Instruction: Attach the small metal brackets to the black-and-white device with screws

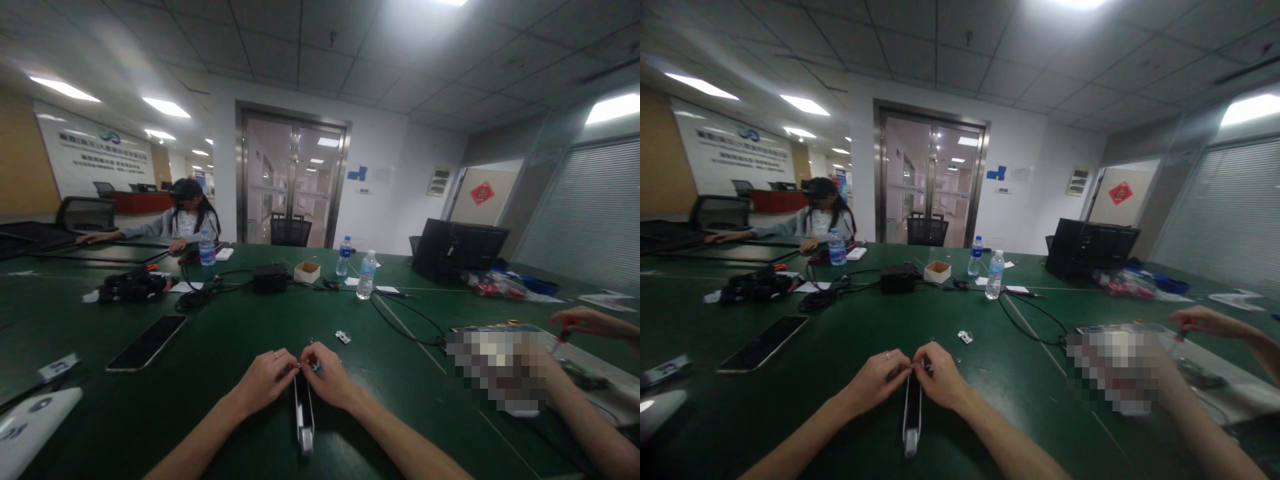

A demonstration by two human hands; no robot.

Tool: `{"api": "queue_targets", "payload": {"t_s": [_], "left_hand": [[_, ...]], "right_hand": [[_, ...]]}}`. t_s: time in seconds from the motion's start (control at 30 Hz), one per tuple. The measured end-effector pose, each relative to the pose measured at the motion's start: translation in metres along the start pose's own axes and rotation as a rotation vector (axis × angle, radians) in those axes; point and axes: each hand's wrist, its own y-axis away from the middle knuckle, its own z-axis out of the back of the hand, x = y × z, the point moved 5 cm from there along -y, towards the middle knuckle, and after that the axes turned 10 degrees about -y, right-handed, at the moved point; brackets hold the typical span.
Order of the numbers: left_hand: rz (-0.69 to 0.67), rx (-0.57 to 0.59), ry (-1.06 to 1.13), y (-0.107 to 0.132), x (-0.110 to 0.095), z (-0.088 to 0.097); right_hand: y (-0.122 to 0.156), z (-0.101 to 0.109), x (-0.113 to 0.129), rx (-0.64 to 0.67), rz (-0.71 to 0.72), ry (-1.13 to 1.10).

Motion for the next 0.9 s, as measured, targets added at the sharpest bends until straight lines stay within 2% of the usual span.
{"api": "queue_targets", "payload": {"t_s": [0.13,0.23,0.4,0.5,0.7,0.9], "left_hand": [[0.071,-0.007,-0.041,0.000,0.011,0.007],[0.115,0.004,-0.068,0.000,0.020,0.010],[0.150,0.137,-0.081,0.000,0.024,0.007],[0.182,0.167,-0.090,-0.001,0.025,0.004],[0.153,0.179,-0.103,0.000,0.021,-0.001],[0.169,0.206,-0.094,-0.001,0.017,0.003]], "right_hand": [[-0.002,0.010,-0.001,0.021,0.024,0.083],[-0.005,0.017,0.000,0.089,0.028,0.170],[-0.007,0.023,0.002,0.233,-0.016,0.334],[-0.006,0.021,0.000,0.294,-0.048,0.388],[-0.003,0.018,-0.006,0.337,-0.072,0.381],[-0.003,0.018,-0.008,0.347,-0.093,0.344]]}}
